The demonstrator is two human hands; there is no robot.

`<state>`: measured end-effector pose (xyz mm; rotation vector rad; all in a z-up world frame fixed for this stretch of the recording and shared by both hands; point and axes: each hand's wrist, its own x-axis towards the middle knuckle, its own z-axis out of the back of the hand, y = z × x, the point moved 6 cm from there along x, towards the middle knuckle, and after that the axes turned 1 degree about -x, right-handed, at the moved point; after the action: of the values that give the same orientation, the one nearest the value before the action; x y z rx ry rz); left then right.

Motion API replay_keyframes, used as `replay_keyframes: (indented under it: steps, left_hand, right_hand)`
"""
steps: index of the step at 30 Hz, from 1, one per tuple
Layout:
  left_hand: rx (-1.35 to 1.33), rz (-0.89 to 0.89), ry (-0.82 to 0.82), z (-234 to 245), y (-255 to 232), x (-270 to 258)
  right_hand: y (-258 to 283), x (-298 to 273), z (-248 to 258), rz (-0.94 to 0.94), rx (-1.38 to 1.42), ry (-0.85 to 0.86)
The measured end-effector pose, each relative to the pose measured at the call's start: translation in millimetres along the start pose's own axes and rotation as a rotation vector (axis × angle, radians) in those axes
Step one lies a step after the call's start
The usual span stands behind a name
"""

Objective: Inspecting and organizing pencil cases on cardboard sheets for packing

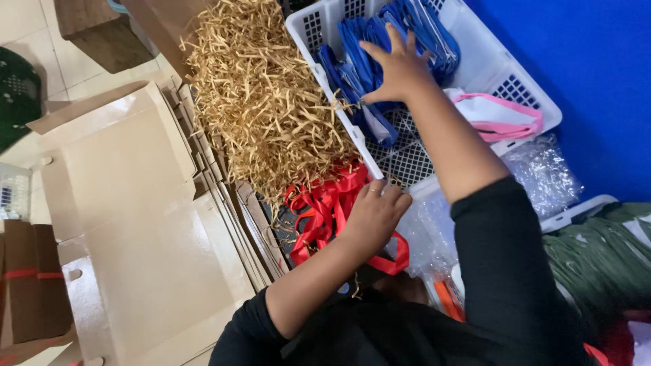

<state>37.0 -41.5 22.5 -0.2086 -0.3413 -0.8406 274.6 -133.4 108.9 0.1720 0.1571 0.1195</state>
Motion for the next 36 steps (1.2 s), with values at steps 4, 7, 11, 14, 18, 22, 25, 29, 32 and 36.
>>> replay_keyframes:
  steps: [4, 7, 11, 14, 18, 22, 25, 29, 32, 36]
  left_hand:
    - [-0.03, -0.004, -0.036, 9.9, -1.0, -2.7]
    - [-0.049, -0.007, -0.015, 8.7, 0.2, -2.6]
    - [-0.063, -0.008, -0.05, 7.8, -3.2, -2.1]
    - [-0.055, 0.002, -0.08, 7.4, -4.4, -2.9]
    - [-0.031, -0.003, -0.099, 7.6, -1.1, -5.1]
    - [-0.049, 0.009, -0.127, 10.4, 1.8, -7.9]
    - [-0.048, 0.024, -0.162, 4.7, 2.4, -9.7]
    - [-0.078, 0.036, -0.342, 6.0, 6.3, -12.0]
    - [-0.083, 0.031, -0.307, -0.6, 9.4, -11.7]
    - [-0.146, -0.022, -0.281, -25.2, 18.0, -6.3]
  right_hand:
    - [16.0, 28.5, -49.2, -0.196, 0.144, 0.217]
    - [26.7, 48.2, -80.9, -0.239, 0.085, 0.22]
    - [39.9, 49.5, -73.1, -0.128, 0.123, 0.025]
    - [27.1, 58.3, -83.7, -0.16, 0.19, 0.131]
    - [20.3, 78.7, -103.4, -0.092, 0.096, 0.091]
    - [0.7, 84.2, -108.6, -0.314, -0.081, 0.056]
    - [-18.3, 106.0, -125.0, -0.333, -0.189, -0.041]
    - [-33.8, 114.2, -143.3, -0.414, 0.133, -0.19]
    - [-13.3, 75.7, -129.3, -0.245, 0.032, -0.013]
    - [-21.2, 10.2, -100.6, -0.109, -0.119, 0.175]
